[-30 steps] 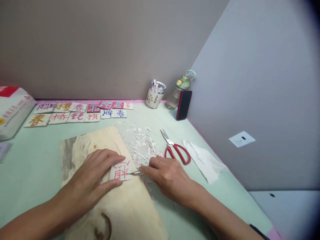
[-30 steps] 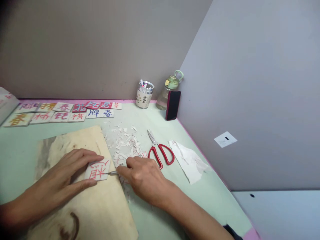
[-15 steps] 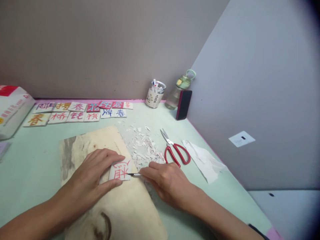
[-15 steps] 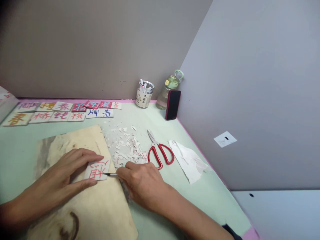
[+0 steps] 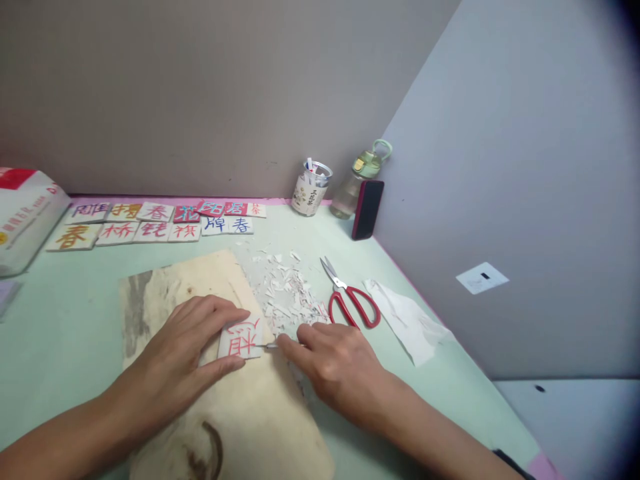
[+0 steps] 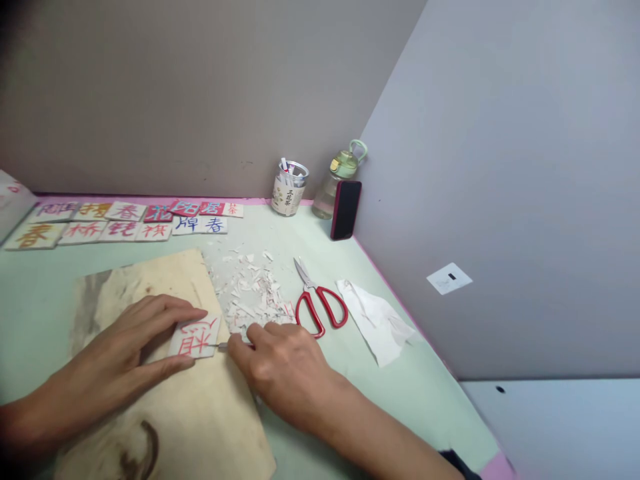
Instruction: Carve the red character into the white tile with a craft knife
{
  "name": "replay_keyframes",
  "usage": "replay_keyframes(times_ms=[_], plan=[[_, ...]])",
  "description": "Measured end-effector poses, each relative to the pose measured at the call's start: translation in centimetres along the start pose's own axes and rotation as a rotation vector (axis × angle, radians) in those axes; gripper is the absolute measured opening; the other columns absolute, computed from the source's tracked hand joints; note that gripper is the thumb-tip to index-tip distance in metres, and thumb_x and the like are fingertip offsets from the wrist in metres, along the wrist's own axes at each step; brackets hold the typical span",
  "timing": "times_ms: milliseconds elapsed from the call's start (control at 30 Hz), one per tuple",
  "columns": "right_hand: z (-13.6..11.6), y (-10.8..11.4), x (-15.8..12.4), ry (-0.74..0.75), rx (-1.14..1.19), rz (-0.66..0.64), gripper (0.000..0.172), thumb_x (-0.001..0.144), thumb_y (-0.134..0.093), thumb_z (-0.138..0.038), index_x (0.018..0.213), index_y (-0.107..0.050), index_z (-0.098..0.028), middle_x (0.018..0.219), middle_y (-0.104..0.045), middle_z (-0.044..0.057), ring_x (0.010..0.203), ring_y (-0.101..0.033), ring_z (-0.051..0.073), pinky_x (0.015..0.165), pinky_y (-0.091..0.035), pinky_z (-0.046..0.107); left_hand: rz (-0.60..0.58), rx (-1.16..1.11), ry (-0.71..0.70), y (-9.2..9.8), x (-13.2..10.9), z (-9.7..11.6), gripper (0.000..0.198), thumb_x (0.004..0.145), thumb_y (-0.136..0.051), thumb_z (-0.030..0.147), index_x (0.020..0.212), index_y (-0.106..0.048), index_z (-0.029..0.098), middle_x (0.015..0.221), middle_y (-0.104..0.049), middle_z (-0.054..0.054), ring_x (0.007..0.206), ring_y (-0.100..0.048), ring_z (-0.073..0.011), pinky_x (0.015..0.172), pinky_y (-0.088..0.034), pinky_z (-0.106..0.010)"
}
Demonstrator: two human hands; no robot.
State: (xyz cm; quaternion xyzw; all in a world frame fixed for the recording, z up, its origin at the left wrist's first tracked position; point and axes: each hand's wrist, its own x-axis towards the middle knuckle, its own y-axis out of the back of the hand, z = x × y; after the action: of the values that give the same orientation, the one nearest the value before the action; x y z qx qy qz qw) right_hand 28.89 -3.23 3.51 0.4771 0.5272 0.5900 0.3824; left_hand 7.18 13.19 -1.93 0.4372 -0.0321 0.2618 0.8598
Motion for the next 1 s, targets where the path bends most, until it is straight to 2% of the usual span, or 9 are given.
replay_keyframes(times_ms=[100,233,333,433,600,833,1000], plan=[[0.3,0.1,0.0,0.117,-0.062,0.101,0.021,0.104,-0.048,-0.009,0.104,-0.068,-0.014,0.071,-0.06,0.001,0.06,-0.046,0.018,0.054,-0.025,0.036,0.006,0.002,-0.009,0.0,0.0,0.1,0.034,0.099,-0.065,0.047,0.13,-0.059,0.034,0.119,-0.066,-0.002,0.112,-0.059,-0.0275,0.096,-0.048,-0.042],[0.5,0.2,0.0,0.143,-0.069,0.122,0.021,0.105,-0.048,-0.01,0.105,-0.069,-0.013,0.073,-0.061,0.002,0.062,-0.049,0.019,0.056,-0.03,0.036,-0.003,0.009,-0.013,0.0,-0.1,0.0,0.035,0.099,-0.065,0.046,0.131,-0.057,0.035,0.12,-0.064,-0.002,0.113,-0.058,-0.0277,0.096,-0.048,-0.042],[0.4,0.0,-0.2,0.085,-0.032,0.082,0.024,0.104,-0.047,-0.008,0.105,-0.069,-0.015,0.07,-0.059,0.001,0.057,-0.044,0.018,0.052,-0.025,0.036,0.0,0.006,-0.02,0.1,0.0,0.0,0.036,0.099,-0.065,0.048,0.131,-0.056,0.035,0.119,-0.064,-0.002,0.112,-0.058,-0.0277,0.095,-0.048,-0.042],[0.2,-0.2,-0.3,-0.006,0.03,-0.024,0.023,0.1,-0.05,-0.007,0.104,-0.069,-0.019,0.069,-0.057,-0.001,0.052,-0.038,0.016,0.049,-0.017,0.035,-0.001,0.003,-0.016,0.0,0.0,0.0,0.036,0.099,-0.065,0.05,0.131,-0.057,0.036,0.119,-0.063,-0.002,0.112,-0.057,-0.0275,0.095,-0.047,-0.042],[-0.1,-0.3,-0.2,-0.099,0.113,-0.146,0.018,0.096,-0.055,-0.008,0.098,-0.068,-0.02,0.072,-0.061,-0.002,0.051,-0.033,0.012,0.048,-0.013,0.032,-0.006,-0.005,-0.001,0.0,0.0,0.0,0.037,0.099,-0.065,0.05,0.132,-0.056,0.037,0.12,-0.063,-0.001,0.114,-0.056,-0.0271,0.097,-0.046,-0.041],[0.0,-0.8,-0.5,-0.131,0.176,-0.134,0.016,0.1,-0.054,-0.011,0.091,-0.063,-0.02,0.073,-0.062,-0.002,0.052,-0.033,0.011,0.049,-0.012,0.031,0.0,-0.004,0.008,0.0,-0.1,0.0,0.038,0.097,-0.067,0.051,0.131,-0.057,0.036,0.119,-0.063,-0.001,0.113,-0.057,-0.0268,0.096,-0.046,-0.04],[-0.6,-0.9,-0.6,-0.165,0.28,-0.15,0.014,0.096,-0.054,-0.009,0.087,-0.058,-0.02,0.071,-0.06,-0.002,0.052,-0.033,0.011,0.049,-0.013,0.03,0.015,0.015,0.002,0.0,0.0,0.0,0.038,0.096,-0.068,0.052,0.13,-0.059,0.036,0.117,-0.064,-0.001,0.112,-0.057,-0.0272,0.097,-0.046,-0.041]])
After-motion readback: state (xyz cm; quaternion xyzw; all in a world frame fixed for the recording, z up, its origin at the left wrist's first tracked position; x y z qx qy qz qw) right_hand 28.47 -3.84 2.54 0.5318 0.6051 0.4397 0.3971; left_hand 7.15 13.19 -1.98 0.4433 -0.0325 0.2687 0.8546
